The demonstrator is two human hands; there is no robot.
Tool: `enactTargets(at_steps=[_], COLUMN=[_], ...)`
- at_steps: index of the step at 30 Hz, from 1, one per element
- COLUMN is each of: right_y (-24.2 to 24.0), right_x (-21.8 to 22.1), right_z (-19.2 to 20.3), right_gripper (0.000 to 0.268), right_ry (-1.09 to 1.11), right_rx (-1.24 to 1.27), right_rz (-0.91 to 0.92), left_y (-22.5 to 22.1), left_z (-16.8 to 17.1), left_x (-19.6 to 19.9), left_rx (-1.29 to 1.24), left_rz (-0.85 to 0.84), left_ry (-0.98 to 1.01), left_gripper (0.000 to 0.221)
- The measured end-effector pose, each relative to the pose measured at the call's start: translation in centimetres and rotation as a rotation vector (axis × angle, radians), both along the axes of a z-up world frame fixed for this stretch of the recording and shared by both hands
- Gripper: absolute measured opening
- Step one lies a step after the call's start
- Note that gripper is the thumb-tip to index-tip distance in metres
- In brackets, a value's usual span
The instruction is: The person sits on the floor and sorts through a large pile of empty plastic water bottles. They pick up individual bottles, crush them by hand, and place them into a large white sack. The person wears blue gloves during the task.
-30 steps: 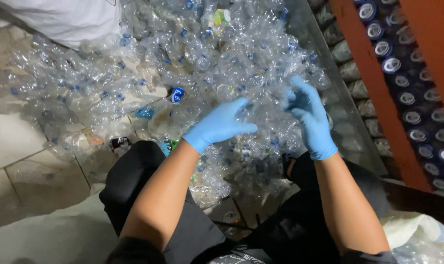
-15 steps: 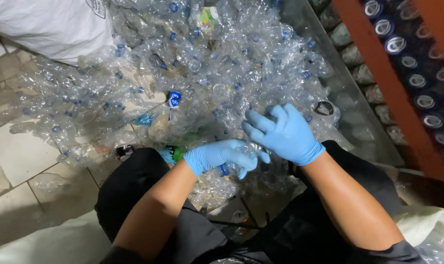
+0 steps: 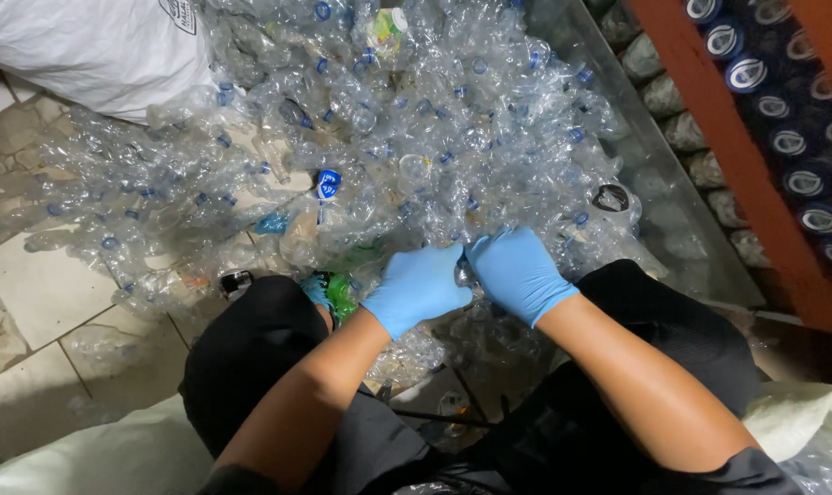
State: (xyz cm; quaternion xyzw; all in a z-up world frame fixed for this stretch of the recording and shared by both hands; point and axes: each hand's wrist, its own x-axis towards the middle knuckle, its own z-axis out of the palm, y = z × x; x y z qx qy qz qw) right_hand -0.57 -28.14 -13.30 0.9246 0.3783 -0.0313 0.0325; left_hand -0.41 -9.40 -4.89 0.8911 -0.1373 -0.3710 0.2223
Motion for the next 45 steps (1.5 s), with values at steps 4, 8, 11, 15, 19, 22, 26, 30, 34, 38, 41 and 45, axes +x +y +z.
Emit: enactTargets(at_steps=[4, 8, 11, 15, 19, 22, 26, 30, 34, 38, 41, 45], right_y=[-0.4, -0.2, -0.5, -1.2, -1.9, -0.9, 0.9, 3.1, 5.3, 6.5, 6.4, 6.3], right_x=[0.6, 1.9, 2.1, 2.1, 3.0, 3.3, 3.3, 2.9, 2.2, 1.9, 1.0, 0.5], right_z=[1.4, 5.4, 5.0, 2.2, 3.2, 7.7, 9.2, 6.0, 9.6, 14.2, 12.8, 10.8], right_gripper=[0.017, 0.025, 0.025, 0.025, 0.029, 0.044, 0.047, 0.043, 0.039, 0.024, 0.018, 0.018], right_ry=[0.094, 0.294, 0.360, 0.255, 0.184, -0.064, -0.272, -0.014, 0.583, 1.058, 1.264, 1.389], right_rx=[-0.016, 0.011, 0.047, 0.036, -0.023, -0.083, 0.015, 0.084, 0.404, 0.825, 0.882, 0.907], right_rz=[-0.003, -0.021, -0.067, -0.121, -0.223, -0.307, -0.357, -0.389, -0.438, -0.391, -0.283, -0.201], left_y=[0.2, 0.5, 0.7, 2.1, 2.4, 1.7, 0.0, 0.4, 1.3, 2.6, 3.2, 3.8], left_z=[1.4, 2.4, 3.7, 5.1, 2.0, 1.8, 1.5, 1.0, 3.1, 4.7, 3.9, 4.2], left_x=[-0.6, -0.2, 0.6, 1.7, 1.9, 2.3, 2.3, 3.1, 3.2, 2.3, 2.0, 2.1], left_rx=[-0.020, -0.041, -0.055, -0.268, -0.548, -0.893, -1.230, -1.526, -1.429, -1.432, -1.574, -1.582], left_rz=[-0.037, -0.090, -0.060, 0.250, 0.598, 0.893, 1.097, 1.321, 1.273, 0.953, 0.783, 0.653], left_ry=[-0.115, -0.285, -0.236, 0.036, -0.015, -0.069, -0.038, -0.046, -0.201, -0.199, -0.074, -0.018], left_gripper=[0.044, 0.043, 0.045, 0.075, 0.056, 0.059, 0.057, 0.005, 0.013, 0.017, 0.020, 0.024])
